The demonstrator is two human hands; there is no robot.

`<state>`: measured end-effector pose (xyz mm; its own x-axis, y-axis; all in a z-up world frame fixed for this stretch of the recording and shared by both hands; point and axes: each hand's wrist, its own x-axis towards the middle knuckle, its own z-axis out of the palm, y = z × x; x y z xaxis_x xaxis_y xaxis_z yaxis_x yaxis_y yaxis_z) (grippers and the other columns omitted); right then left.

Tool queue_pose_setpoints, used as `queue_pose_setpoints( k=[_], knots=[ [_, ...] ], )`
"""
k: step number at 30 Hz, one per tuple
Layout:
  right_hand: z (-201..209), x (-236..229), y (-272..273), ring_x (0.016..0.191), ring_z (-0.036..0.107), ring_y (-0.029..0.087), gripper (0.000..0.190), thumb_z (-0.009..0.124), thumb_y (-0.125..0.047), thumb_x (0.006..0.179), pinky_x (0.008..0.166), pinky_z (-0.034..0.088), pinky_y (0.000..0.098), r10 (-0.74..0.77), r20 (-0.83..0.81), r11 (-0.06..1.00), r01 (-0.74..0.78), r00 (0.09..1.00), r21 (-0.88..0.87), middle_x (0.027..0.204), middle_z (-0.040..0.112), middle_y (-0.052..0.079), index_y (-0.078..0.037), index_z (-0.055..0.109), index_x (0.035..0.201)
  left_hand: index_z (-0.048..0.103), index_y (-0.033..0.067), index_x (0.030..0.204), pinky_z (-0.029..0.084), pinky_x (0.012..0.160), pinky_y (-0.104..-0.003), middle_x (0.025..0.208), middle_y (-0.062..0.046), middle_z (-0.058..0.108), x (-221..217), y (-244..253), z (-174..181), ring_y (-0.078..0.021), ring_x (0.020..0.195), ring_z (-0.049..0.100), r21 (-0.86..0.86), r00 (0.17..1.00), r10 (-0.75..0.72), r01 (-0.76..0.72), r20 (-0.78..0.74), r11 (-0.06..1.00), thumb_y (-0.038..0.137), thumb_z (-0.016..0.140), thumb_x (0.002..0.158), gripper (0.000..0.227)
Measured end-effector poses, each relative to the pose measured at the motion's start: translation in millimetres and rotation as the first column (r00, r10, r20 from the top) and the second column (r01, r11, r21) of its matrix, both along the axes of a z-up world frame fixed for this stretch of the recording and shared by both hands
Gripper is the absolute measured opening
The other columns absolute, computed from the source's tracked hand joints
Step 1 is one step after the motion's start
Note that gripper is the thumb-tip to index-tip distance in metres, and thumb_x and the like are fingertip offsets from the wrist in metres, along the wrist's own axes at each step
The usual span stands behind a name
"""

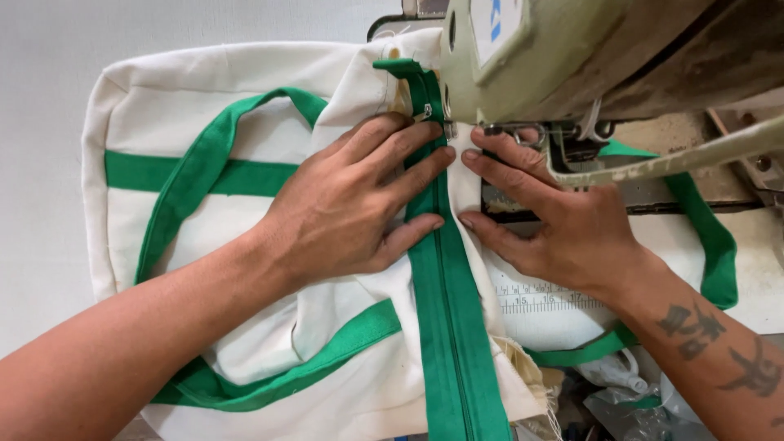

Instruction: Sewing a zipper onto a tote bag using an industrial sewing machine

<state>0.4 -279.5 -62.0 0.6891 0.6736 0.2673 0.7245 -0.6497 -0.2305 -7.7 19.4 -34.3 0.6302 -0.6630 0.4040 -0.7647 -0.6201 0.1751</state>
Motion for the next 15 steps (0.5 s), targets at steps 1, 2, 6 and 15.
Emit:
queue_pose_setpoints(
  k=[1, 2, 6, 15],
  knots=[
    [1.5, 1.2, 0.4, 0.128, 0.081, 0.021, 0.065, 0.079, -0.048, 0.111, 0.071, 0.065, 0.039, 0.03, -0.001, 0.999, -0.03, 1.0, 0.026, 0.171, 0.058, -0.002, -0.026, 0.054, 0.167, 0.069, -0.0023, 0.146, 0.052, 0.117, -0.05, 0.145, -0.025, 0.062, 0.1, 0.1, -0.3, -0.0424, 0.13, 0.061, -0.007, 1.0, -0.009, 0.01, 0.009, 1.0, 0.045, 0.065, 0.114, 0.057],
    [2.2, 2.2, 1.1, 0.128, 0.081, 0.021, 0.065, 0.079, -0.048, 0.111, 0.071, 0.065, 0.039, 0.03, -0.006, 0.999, -0.029, 1.0, 0.024, 0.171, 0.058, -0.002, -0.026, 0.054, 0.167, 0.069, -0.0023, 0.146, 0.052, 0.117, -0.05, 0.145, -0.025, 0.062, -0.7, 0.3, -0.9, -0.0424, 0.13, 0.061, -0.008, 1.0, -0.01, 0.01, 0.004, 1.0, 0.045, 0.065, 0.114, 0.057],
    [1.2, 3.6, 0.3, 0.094, 0.072, 0.021, 0.063, 0.082, -0.047, 0.111, 0.064, 0.057, 0.0395, 0.052, 0.027, 0.998, -0.054, 0.998, 0.039, 0.17, 0.06, 0.0, -0.022, 0.059, 0.165, 0.07, 0.0008, 0.147, 0.053, 0.117, -0.051, 0.148, -0.022, 0.061, -3.7, -0.2, -0.6, -0.0413, 0.133, 0.061, 0.001, 1.0, -0.007, 0.007, 0.011, 1.0, 0.042, 0.067, 0.113, 0.053],
    [5.4, 4.2, 4.3, 0.108, 0.068, 0.023, 0.062, 0.087, -0.04, 0.109, 0.066, 0.056, 0.0393, 0.069, 0.028, 0.995, -0.071, 0.997, 0.073, 0.168, 0.061, 0.005, -0.018, 0.063, 0.162, 0.069, 0.0022, 0.151, 0.05, 0.12, -0.051, 0.149, -0.022, 0.061, -1.1, 0.6, -1.8, -0.0408, 0.136, 0.058, 0.016, 1.0, -0.002, 0.002, -0.006, 1.0, 0.044, 0.068, 0.112, 0.057]
  ],
)
